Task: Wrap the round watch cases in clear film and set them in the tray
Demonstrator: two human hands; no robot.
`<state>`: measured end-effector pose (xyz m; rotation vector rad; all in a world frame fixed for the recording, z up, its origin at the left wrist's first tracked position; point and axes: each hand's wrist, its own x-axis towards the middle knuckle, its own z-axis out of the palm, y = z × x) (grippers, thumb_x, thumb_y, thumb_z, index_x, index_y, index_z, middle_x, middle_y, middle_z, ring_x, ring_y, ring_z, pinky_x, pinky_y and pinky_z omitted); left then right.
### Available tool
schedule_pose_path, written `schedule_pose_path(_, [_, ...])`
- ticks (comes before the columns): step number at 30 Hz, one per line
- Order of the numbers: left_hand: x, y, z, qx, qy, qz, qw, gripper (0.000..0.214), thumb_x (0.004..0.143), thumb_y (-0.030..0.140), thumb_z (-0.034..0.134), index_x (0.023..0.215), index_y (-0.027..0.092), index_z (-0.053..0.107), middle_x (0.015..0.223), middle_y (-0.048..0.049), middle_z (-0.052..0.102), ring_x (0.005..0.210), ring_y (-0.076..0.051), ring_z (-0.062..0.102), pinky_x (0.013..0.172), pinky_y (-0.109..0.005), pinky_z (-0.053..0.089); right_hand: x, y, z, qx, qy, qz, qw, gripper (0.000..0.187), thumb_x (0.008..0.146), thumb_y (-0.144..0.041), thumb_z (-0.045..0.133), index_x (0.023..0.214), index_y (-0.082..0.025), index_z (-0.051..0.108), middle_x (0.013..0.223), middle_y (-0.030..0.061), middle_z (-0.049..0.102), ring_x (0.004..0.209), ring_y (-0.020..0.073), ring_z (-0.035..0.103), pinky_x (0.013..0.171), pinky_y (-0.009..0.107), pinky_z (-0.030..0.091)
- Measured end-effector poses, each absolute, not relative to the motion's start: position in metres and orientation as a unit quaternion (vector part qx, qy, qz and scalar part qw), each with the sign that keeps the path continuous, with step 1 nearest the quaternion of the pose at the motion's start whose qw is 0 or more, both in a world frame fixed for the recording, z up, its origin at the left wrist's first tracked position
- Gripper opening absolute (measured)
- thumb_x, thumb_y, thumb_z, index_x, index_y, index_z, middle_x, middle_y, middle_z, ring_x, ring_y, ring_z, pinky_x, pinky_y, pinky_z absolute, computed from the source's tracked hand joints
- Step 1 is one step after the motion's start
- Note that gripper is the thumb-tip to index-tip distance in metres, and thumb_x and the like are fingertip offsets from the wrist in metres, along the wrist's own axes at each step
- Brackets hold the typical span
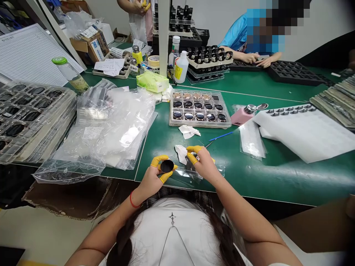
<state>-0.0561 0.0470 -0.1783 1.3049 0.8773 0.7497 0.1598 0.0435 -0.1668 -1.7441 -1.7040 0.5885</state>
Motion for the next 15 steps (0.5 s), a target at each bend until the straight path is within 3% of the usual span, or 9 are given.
schedule_pose_path(3, [-0.058, 0.046, -0.182, 0.578, 0.368, 0.351, 0.638, 0.040, 0.082, 0.027, 0.062, 0.113, 0.018, 0.039, 0.104, -0.0107, 0.070, 0.098, -0.022, 0.068, 0.093, -0.038, 0.050, 0.162, 0.034, -0.166, -0.638, -0.582, 0.394, 0.314, 0.015, 0.083, -0.030, 0.051, 0.086, -0.021, 0.062, 0.086, 0.0040, 0.064, 0.080, 0.0195, 0.056, 0.072, 0.033, 0.043])
schedule_pose_path(6, [-0.057, 0.046, -0.183, 0.589, 0.358, 0.351, 0.634, 0.038, 0.083, 0.026, 0.060, 0.113, 0.019, 0.039, 0.104, -0.0103, 0.071, 0.104, -0.022, 0.066, 0.097, -0.039, 0.048, 0.158, 0.029, -0.163, -0.604, -0.518, 0.513, 0.322, 0.016, 0.081, -0.034, 0.053, 0.077, -0.019, 0.058, 0.074, 0.0003, 0.059, 0.067, 0.0138, 0.051, 0.061, 0.026, 0.040])
schedule_pose_path(15, [-0.052, 0.051, -0.180, 0.555, 0.380, 0.310, 0.672, 0.044, 0.078, 0.024, 0.065, 0.115, 0.020, 0.040, 0.105, -0.0101, 0.069, 0.109, -0.024, 0.063, 0.097, -0.041, 0.047, 0.157, 0.028, -0.143, -0.595, -0.503, 0.521, 0.349, 0.013, 0.077, -0.032, 0.058, 0.074, -0.020, 0.056, 0.078, 0.0004, 0.057, 0.074, 0.0149, 0.051, 0.071, 0.029, 0.041])
